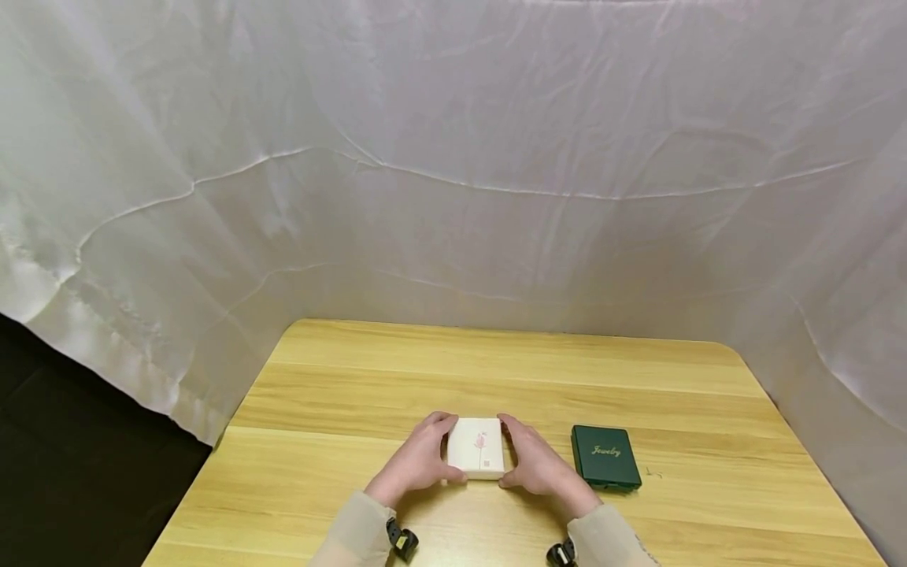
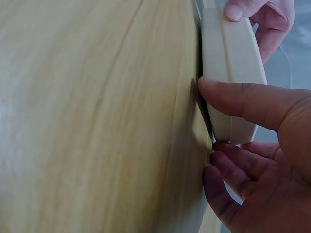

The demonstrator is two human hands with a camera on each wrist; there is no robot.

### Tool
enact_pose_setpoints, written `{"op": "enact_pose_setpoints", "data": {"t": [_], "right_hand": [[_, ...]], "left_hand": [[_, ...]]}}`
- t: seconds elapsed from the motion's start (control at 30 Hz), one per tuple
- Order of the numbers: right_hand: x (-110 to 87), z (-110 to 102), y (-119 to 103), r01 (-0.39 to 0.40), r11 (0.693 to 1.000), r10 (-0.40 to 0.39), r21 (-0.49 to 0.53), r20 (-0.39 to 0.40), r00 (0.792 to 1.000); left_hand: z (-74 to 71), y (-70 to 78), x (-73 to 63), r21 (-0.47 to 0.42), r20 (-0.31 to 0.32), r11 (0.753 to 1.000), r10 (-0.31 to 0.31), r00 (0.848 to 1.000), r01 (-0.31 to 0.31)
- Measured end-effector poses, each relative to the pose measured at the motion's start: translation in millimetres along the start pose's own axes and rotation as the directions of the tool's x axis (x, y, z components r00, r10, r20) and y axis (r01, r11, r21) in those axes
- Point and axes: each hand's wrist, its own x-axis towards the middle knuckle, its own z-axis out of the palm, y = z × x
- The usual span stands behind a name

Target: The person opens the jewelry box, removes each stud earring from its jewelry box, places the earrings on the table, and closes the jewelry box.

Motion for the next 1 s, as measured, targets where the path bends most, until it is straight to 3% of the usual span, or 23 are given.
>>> {"op": "enact_pose_setpoints", "data": {"t": [0.4,1.0], "right_hand": [[-1.8,0.6,0.8,0.016,1.000,-0.016,-0.008,0.014,1.000],[0.3,0.1,0.5,-0.001,1.000,0.001,-0.011,0.013,1.000]], "left_hand": [[-0.2,1.4,-3.1,-0.027,-0.044,0.999,-0.024,0.999,0.022],[-1.5,-2.2,-0.7,-0.113,-0.040,0.993,-0.048,0.998,0.043]]}}
